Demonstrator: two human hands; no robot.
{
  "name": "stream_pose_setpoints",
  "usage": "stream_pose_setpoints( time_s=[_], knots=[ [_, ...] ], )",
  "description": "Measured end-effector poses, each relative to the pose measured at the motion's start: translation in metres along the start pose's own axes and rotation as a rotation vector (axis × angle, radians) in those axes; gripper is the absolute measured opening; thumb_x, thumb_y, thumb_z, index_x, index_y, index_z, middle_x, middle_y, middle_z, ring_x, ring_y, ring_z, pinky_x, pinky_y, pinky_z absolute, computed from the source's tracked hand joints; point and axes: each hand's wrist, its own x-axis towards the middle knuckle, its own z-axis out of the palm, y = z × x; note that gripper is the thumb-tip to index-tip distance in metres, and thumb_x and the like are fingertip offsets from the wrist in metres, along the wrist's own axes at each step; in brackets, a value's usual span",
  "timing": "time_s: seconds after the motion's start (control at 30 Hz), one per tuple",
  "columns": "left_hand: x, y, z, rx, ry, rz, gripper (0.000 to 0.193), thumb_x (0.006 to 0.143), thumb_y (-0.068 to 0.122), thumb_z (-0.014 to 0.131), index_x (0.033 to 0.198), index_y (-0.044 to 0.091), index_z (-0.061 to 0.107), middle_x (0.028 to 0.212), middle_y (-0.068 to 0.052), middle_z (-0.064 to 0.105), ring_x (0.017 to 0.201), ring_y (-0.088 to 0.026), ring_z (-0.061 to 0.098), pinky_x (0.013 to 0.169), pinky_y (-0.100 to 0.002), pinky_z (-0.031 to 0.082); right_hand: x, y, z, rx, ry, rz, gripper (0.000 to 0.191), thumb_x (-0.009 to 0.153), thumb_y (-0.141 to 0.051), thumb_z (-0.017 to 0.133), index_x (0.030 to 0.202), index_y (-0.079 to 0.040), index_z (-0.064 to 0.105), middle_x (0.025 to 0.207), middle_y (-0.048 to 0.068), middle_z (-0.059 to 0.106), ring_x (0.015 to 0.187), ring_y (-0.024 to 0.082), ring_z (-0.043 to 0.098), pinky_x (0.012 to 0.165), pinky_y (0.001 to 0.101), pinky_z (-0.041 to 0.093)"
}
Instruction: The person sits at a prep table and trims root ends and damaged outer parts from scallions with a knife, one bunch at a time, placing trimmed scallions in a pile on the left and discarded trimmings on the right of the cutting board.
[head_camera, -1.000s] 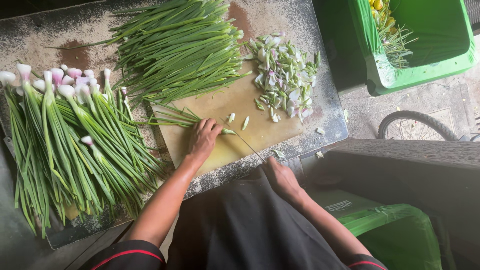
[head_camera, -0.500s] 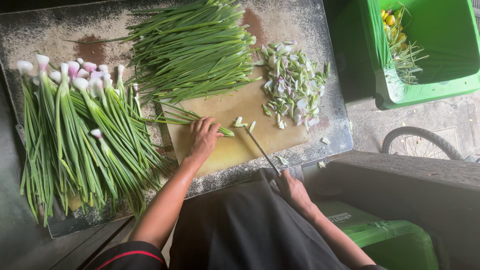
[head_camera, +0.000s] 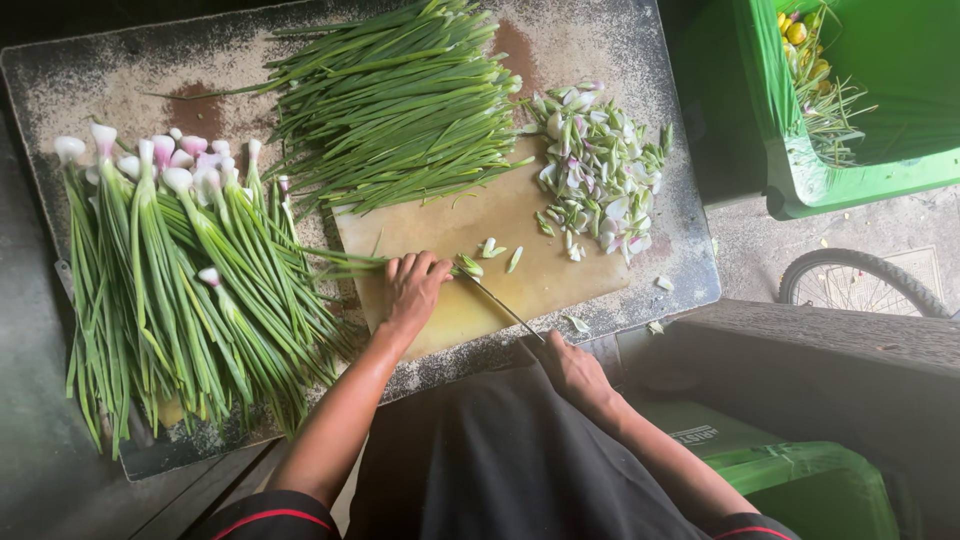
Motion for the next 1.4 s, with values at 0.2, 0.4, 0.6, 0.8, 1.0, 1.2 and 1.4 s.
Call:
stream_pose_setpoints(
  time_s=[0.2, 0.4, 0.6, 0.8, 1.0, 1.2, 1.4],
  knots=[
    [0.003, -0.015, -0.008, 0.067, -0.072, 0.159, 0.020, 0.097, 0.025, 0.061, 0.115, 0.014, 0.063, 0.100, -0.003, 0.062, 0.096, -0.022, 0.059, 0.092, -0.046, 0.040, 0.018, 0.028, 0.002, -0.070, 0.077, 0.099, 0.023, 0.100, -0.022, 0.056, 0.102, -0.003, 0.041, 0.083, 0.023, 0.070, 0.080, 0.047, 0.066, 0.066, 0.0551, 0.049],
    [0.055, -0.032, -0.003, 0.194, -0.079, 0.259, 0.020, 0.098, 0.017, 0.055, 0.117, 0.010, 0.057, 0.104, -0.009, 0.060, 0.091, -0.026, 0.062, 0.087, -0.046, 0.046, 0.018, 0.067, -0.009, -0.076, 0.273, 0.227, 0.027, 0.101, -0.026, 0.057, 0.102, -0.004, 0.043, 0.083, 0.025, 0.068, 0.080, 0.050, 0.064, 0.066, 0.0579, 0.047],
    [0.172, -0.050, 0.002, 0.273, 0.029, 0.231, 0.020, 0.102, 0.019, 0.059, 0.121, 0.011, 0.056, 0.108, -0.009, 0.057, 0.091, -0.027, 0.063, 0.076, -0.043, 0.049, 0.020, 0.070, -0.014, 0.047, 0.343, 0.280, 0.026, 0.101, -0.026, 0.058, 0.101, -0.004, 0.044, 0.086, 0.027, 0.067, 0.085, 0.054, 0.061, 0.066, 0.0575, 0.046],
    [0.206, -0.052, 0.009, 0.174, 0.051, 0.118, 0.074, 0.087, 0.054, 0.063, 0.141, 0.005, 0.051, 0.138, -0.021, 0.053, 0.130, -0.037, 0.049, 0.108, -0.060, 0.038, 0.029, 0.046, 0.006, 0.101, 0.329, 0.215, 0.021, 0.100, -0.024, 0.056, 0.106, -0.006, 0.047, 0.086, 0.026, 0.067, 0.079, 0.053, 0.061, 0.063, 0.0554, 0.048],
    [0.178, -0.079, 0.016, 0.246, -0.041, 0.085, 0.085, 0.091, 0.052, 0.064, 0.154, 0.000, 0.041, 0.165, -0.016, 0.034, 0.154, -0.032, 0.028, 0.123, -0.061, 0.017, 0.045, 0.050, 0.038, -0.028, 0.238, 0.264, 0.024, 0.097, -0.027, 0.061, 0.104, -0.008, 0.048, 0.082, 0.022, 0.069, 0.072, 0.049, 0.065, 0.060, 0.0544, 0.048],
    [0.119, -0.119, -0.007, 0.156, 0.156, -0.007, 0.080, 0.091, 0.050, 0.067, 0.151, 0.001, 0.046, 0.161, -0.015, 0.040, 0.150, -0.032, 0.035, 0.122, -0.062, 0.025, 0.053, 0.046, 0.066, -0.038, 0.136, 0.411, 0.023, 0.100, -0.025, 0.063, 0.098, -0.008, 0.048, 0.076, 0.022, 0.068, 0.068, 0.042, 0.065, 0.063, 0.0499, 0.051],
    [0.031, -0.222, -0.096, 0.225, 0.074, -0.871, 0.031, 0.108, 0.034, 0.064, 0.122, 0.007, 0.065, 0.119, -0.012, 0.063, 0.112, -0.029, 0.060, 0.096, -0.049, 0.041, 0.056, 0.052, 0.070, 0.042, 0.182, 0.214, 0.023, 0.097, -0.024, 0.063, 0.097, -0.007, 0.047, 0.079, 0.021, 0.066, 0.070, 0.044, 0.061, 0.061, 0.0493, 0.049]
  ],
)
